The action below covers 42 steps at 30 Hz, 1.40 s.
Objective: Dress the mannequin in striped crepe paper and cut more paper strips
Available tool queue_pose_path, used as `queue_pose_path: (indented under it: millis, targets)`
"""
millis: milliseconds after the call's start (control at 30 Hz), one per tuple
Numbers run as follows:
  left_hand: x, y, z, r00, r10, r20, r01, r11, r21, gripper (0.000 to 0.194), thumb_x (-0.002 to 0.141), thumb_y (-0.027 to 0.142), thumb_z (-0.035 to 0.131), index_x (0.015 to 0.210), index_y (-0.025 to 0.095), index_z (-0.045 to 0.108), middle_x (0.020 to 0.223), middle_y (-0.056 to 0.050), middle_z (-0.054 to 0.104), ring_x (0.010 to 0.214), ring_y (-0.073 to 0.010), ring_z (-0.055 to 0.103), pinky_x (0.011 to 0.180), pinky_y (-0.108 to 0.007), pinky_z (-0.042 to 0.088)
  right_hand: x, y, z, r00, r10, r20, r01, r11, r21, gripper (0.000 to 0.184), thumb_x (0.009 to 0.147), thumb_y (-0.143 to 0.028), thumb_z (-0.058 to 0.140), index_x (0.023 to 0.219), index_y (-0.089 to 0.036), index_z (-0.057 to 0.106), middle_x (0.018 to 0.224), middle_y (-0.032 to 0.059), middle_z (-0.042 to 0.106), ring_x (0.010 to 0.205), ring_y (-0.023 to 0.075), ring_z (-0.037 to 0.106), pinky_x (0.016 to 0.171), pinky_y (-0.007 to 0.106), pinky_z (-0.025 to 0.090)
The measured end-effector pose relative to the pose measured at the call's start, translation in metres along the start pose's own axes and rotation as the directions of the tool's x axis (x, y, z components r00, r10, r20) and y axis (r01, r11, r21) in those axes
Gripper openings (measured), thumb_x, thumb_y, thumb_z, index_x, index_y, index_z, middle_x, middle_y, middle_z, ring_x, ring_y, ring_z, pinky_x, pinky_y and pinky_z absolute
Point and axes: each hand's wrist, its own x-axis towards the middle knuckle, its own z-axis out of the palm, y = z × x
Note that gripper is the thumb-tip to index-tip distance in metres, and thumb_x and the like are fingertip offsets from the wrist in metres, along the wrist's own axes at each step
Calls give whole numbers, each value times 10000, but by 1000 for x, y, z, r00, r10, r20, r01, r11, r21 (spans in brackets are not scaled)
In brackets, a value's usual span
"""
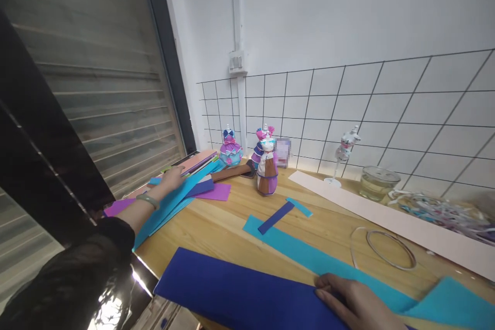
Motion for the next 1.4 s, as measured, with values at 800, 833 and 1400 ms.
queue_pose_path:
  millis: [800,833,1400]
  targets:
    - [-91,172,107,765,526,373,-438,848,-298,313,816,458,544,893,176,656,820,-47,631,760,-168,560,657,-252,381,-4,33,-17,951,76,-300,-141,969,-201,367,897,-446,348,970,-236,640,799,70,734,769,247,688,685,319,483]
    - [-87,171,111,811,474,344,-405,878,-253,315,808,452,555,911,171,653,867,-62,633,802,-182,566,688,-263,391,-4,33,-17,954,79,-288,-143,968,-208,368,896,-449,352,973,-233,640,797,69,735,769,246,689,682,319,484]
    - [-66,194,149,852,307,424,-224,946,-235,176,735,341,603,727,176,665,750,-32,684,700,-158,610,606,-252,422,1,36,-9,983,62,-175,-111,951,-289,370,902,-447,335,987,-235,626,842,61,734,785,243,688,668,319,474]
